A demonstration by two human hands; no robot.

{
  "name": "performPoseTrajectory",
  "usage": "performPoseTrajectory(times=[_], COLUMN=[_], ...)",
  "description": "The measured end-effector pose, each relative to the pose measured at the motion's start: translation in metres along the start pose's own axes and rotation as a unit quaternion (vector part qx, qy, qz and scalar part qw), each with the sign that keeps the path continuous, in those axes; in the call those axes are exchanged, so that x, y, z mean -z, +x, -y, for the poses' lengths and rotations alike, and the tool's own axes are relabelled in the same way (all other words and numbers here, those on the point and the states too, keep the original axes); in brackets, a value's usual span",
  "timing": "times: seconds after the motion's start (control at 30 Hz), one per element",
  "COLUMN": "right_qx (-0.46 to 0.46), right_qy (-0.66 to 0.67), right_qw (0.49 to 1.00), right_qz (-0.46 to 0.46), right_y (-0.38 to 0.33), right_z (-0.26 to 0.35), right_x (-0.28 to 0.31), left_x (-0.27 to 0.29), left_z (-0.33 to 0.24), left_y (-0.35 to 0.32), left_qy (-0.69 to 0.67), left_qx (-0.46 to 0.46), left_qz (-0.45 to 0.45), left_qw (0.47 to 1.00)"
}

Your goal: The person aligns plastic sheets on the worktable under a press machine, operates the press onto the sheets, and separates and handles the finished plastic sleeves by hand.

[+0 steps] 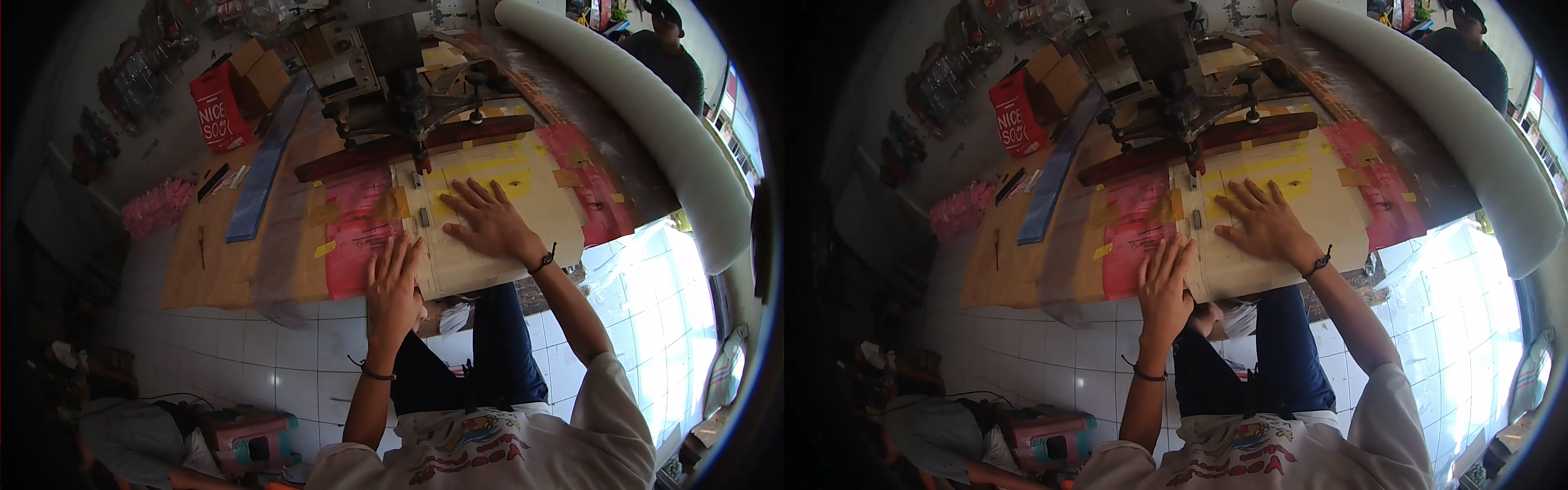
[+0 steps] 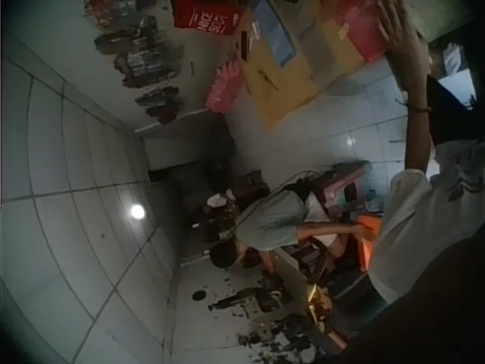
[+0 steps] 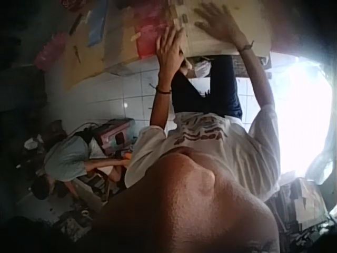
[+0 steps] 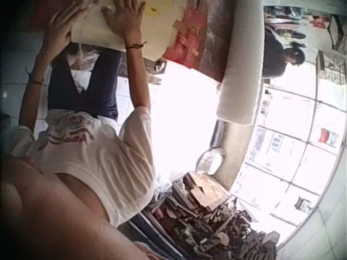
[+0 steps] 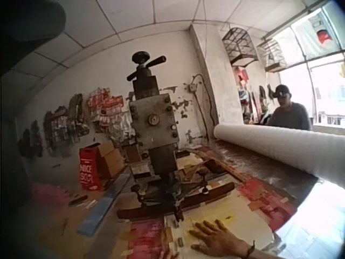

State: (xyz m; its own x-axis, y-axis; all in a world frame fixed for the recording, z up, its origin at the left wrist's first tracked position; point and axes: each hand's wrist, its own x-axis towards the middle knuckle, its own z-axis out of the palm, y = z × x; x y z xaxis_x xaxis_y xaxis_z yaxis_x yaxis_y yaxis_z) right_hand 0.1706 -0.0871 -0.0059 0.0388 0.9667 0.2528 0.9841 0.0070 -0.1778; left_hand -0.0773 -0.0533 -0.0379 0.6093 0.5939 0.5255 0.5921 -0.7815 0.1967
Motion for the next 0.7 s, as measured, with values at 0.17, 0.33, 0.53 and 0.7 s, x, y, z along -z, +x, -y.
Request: performPoseTrajectory(times=[0.17, 0.33, 0.53, 0.7], right_qx=[0.001, -0.010, -0.001, 0.011], right_qy=[0.008, 0.016, 0.005, -0.001], right_qw=[1.000, 1.000, 1.000, 1.000], right_qz=[-0.001, 0.015, 0.005, -0.014], right_y=[-0.002, -0.004, -0.002, 0.004], right_z=[0.000, 0.002, 0.002, -0.002], right_x=[-0.001, 0.001, 0.000, -0.003], left_x=[0.004, 0.003, 0.001, 0.053], left_z=[-0.002, -0.002, -0.001, -0.007], left_y=[-0.001, 0.000, -0.005, 0.005], left_qy=[0.003, 0.004, 0.027, -0.122], left_qx=[-0.008, 0.001, 0.005, -0.058], left_qz=[0.013, 0.030, 0.042, 0.100], left_qw=[1.000, 1.000, 0.999, 0.986])
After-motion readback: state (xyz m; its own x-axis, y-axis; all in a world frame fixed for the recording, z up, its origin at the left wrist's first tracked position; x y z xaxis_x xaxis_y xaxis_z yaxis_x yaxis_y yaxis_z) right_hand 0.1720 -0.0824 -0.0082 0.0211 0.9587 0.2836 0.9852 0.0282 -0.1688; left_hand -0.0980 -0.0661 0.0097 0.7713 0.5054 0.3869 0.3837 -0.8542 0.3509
